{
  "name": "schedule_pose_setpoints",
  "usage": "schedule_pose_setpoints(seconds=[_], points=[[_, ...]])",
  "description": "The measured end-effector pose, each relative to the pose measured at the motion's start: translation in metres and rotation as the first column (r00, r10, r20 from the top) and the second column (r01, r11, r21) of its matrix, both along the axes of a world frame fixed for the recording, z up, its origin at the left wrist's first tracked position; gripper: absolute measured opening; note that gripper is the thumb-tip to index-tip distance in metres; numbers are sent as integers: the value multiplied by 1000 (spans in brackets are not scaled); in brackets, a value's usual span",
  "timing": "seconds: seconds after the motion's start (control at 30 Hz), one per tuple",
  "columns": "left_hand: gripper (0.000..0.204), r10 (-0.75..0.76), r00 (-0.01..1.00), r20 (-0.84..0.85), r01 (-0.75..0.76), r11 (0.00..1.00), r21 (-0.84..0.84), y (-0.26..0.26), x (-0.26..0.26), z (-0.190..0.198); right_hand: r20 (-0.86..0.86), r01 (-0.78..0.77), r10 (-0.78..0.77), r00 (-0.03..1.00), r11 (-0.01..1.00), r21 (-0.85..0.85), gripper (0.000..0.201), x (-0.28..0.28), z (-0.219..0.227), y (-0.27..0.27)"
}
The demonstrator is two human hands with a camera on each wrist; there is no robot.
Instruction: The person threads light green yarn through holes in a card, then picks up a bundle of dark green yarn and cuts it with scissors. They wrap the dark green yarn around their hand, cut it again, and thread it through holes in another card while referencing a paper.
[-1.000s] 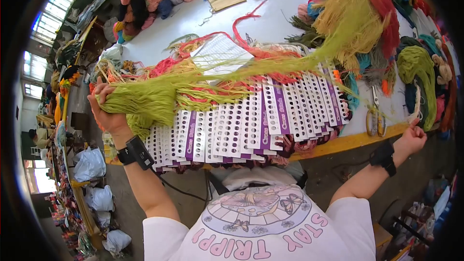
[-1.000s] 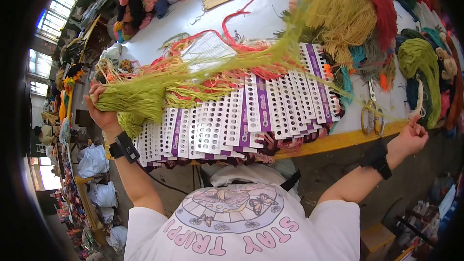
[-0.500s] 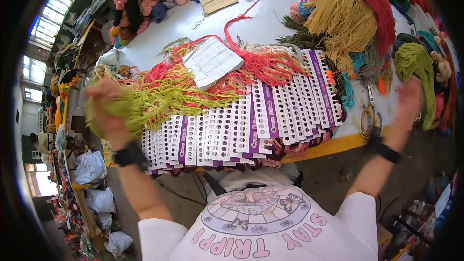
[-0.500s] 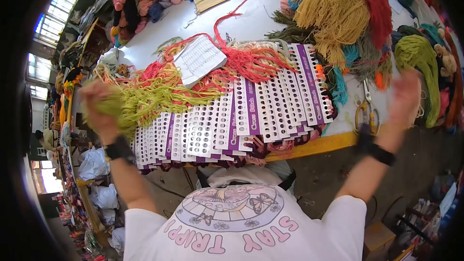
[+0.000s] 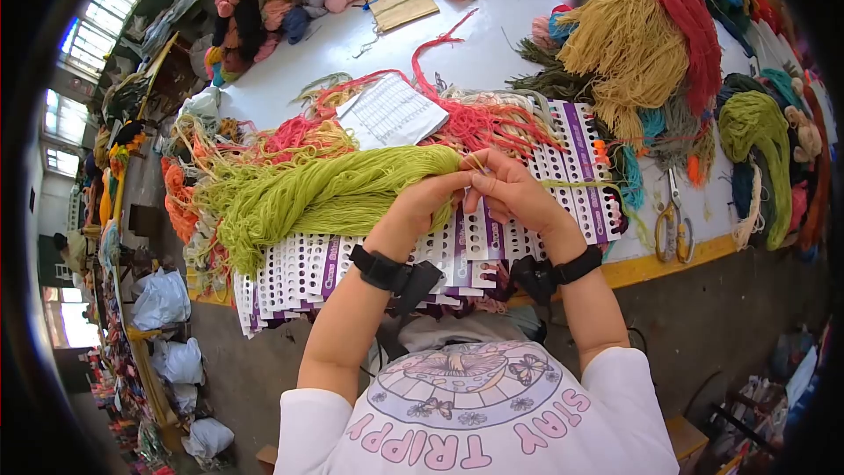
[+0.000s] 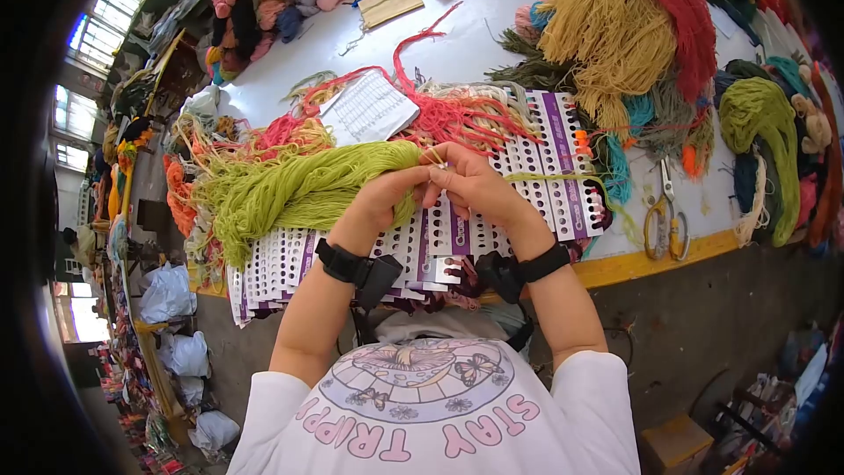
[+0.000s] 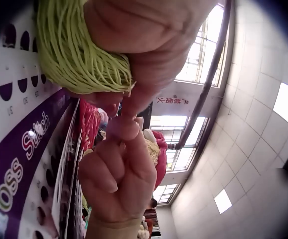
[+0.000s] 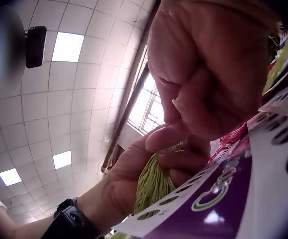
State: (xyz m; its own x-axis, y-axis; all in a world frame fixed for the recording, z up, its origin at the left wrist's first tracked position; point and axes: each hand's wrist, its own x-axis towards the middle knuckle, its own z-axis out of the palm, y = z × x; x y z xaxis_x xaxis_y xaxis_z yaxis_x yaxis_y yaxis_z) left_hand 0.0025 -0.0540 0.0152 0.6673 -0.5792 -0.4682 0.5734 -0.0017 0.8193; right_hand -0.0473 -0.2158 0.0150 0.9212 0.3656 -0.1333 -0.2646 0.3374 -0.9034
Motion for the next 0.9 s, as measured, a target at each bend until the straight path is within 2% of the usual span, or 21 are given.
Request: schedule_pose_setpoints(seconds=[0.03,0.13,0.17,0.2,0.23,0.27,0.3,0.33,0.43,0.5,0.53,0.57,0.6,0.67,0.7,0.8,0.9], points=[[11,-62,998,8,62,997,-56,2,2,0,7,-23,23,1000,1000,-8,23,1,2,1],[10,-7,998,-55,4,998,-55,1,2,3,52,16,-10,999,992,-124,22,4,7,3],[11,54,996,-77,-53,999,12,0,3,4,186,149,-92,978,936,-318,20,6,4,5],[13,117,988,-97,-109,991,80,-1,3,4,329,293,-141,934,828,-477,18,8,-2,9],[14,179,977,-115,-161,975,151,-1,3,4,470,440,-155,869,677,-591,17,9,-5,10],[15,129,980,155,-165,954,251,0,-1,1,445,418,-134,885,647,-638,16,10,-7,9],[17,40,913,406,-193,919,344,3,-6,-4,419,396,-115,901,615,-682,15,13,-8,6],[19,-78,782,618,-245,874,421,5,-8,-7,393,373,-98,914,581,-723,14,15,-8,5],[24,-66,859,508,-194,876,441,0,-8,-14,306,411,-278,910,697,-588,14,20,-22,4],[25,-147,771,620,-192,874,446,-1,-1,-24,329,432,-291,898,718,-545,14,25,-28,5],[24,-98,859,502,-175,866,468,-5,0,-26,338,445,-302,891,726,-525,15,26,-32,5],[24,-38,926,376,-165,856,491,-9,1,-26,407,523,-345,846,683,-509,13,28,-35,7],[23,-36,945,324,-135,861,490,-9,-2,-17,379,524,-367,850,672,-524,14,27,-33,5],[22,-33,975,218,-81,867,492,1,-8,-3,321,521,-410,853,657,-545,16,24,-27,6],[17,-15,993,113,-42,871,490,4,-10,8,427,583,-399,812,601,-547,16,20,-29,7],[12,241,970,-14,-235,955,182,8,-9,-5,458,591,-377,805,582,-559,15,7,-29,15],[9,230,968,-95,-212,962,174,6,0,-6,496,659,-435,751,536,-528,13,6,-37,23]])
